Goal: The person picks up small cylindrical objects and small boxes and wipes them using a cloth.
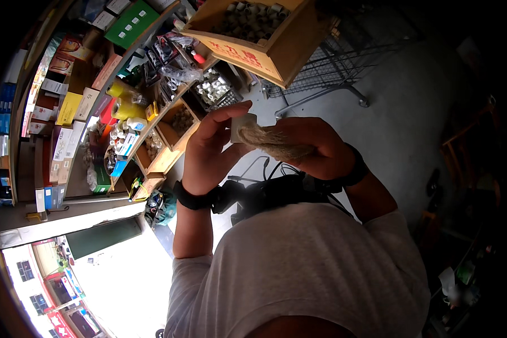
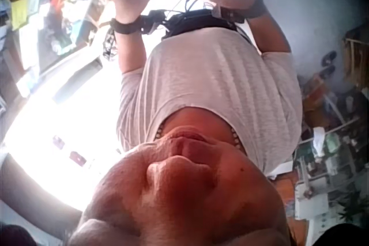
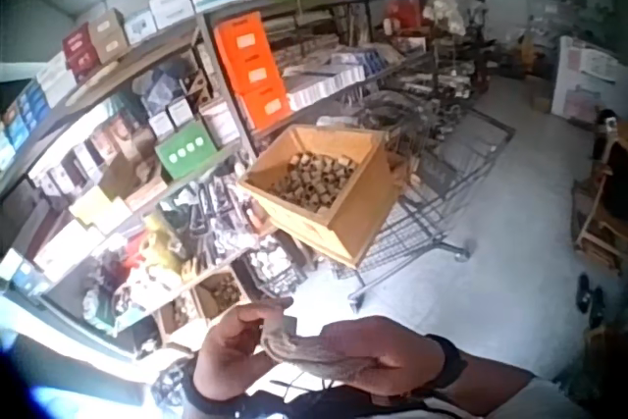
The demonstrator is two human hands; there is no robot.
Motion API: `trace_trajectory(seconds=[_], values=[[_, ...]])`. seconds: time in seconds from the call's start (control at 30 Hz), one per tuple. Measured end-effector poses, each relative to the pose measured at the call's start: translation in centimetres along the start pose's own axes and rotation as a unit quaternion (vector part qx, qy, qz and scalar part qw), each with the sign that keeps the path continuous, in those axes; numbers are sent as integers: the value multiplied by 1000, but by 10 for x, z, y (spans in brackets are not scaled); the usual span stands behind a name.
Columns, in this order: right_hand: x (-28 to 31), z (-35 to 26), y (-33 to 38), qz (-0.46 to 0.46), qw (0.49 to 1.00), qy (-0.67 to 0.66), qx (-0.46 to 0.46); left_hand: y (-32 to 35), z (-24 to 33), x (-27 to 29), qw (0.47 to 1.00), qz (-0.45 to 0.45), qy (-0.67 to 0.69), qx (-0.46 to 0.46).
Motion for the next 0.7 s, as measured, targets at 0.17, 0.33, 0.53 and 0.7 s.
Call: trace_trajectory(seconds=[0.17, 0.33, 0.53, 0.7], values=[[3, 6, -8, 67, 979, 190, 30, -1, -5, -6, 996, -2, 86, 10], [7, 3, -4, -48, 986, 159, 29, -8, -5, 1, 1000, 16, 21, 12], [12, 0, -18, 61, 993, 96, 32, -11, 2, 3, 999, -17, 50, -2], [-4, 12, -32, 2, 982, 183, 45, -5, -7, 20, 996, 20, 82, -11]])
Point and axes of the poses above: each hand's wrist, its own y-axis away from the middle knuckle, its own x-axis out of the back of the hand, z = x × y, the point moved 1 cm from there along -y, towards the middle knuckle, and after that the axes turned 4 degrees about -x, right-handed, at the moved point
